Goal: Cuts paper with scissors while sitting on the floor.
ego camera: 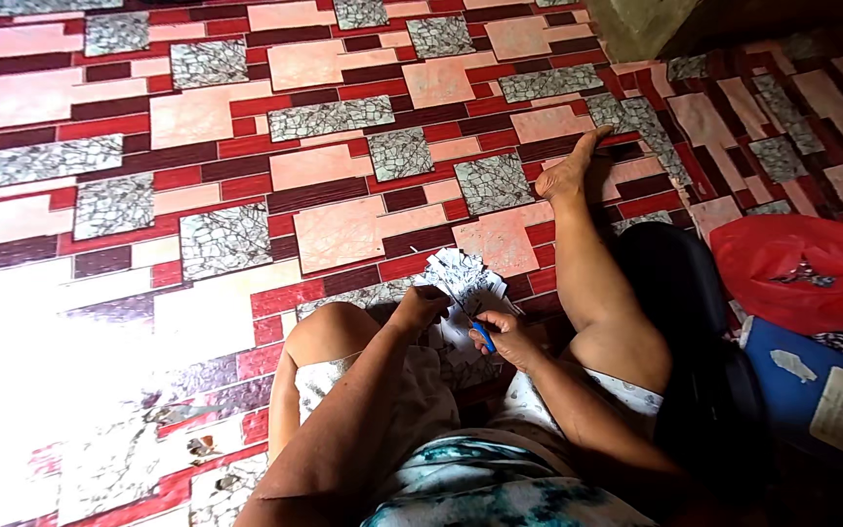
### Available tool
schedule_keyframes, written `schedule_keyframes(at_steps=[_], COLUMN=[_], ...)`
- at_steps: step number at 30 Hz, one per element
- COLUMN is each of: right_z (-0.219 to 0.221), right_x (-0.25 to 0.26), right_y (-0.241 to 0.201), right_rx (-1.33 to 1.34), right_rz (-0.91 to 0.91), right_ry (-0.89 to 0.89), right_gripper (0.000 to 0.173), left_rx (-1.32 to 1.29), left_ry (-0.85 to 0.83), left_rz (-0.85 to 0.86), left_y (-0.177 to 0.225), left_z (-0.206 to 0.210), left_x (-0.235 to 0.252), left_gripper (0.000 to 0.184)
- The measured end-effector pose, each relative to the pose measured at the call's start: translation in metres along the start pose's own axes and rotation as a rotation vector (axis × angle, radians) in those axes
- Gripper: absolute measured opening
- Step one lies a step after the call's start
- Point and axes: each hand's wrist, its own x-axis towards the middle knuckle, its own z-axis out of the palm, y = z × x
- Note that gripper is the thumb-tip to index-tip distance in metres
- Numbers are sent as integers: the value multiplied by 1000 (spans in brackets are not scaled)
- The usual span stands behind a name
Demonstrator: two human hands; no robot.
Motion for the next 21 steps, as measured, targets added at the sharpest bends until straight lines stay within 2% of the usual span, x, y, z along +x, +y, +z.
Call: schedule_keyframes(at_steps=[6,21], right_z=[0,-1], right_x=[-2,-2], right_y=[-2,-2], right_rx=[19,-11], right_rz=[74,39], right_ry=[-37,-66], right_gripper=[24,25], left_rx=[-18,-52], left_ry=[2,-4], left_rz=[11,0], left_y=[0,-1], left_z=[-1,0], left_x=[-1,1], left_gripper=[15,14])
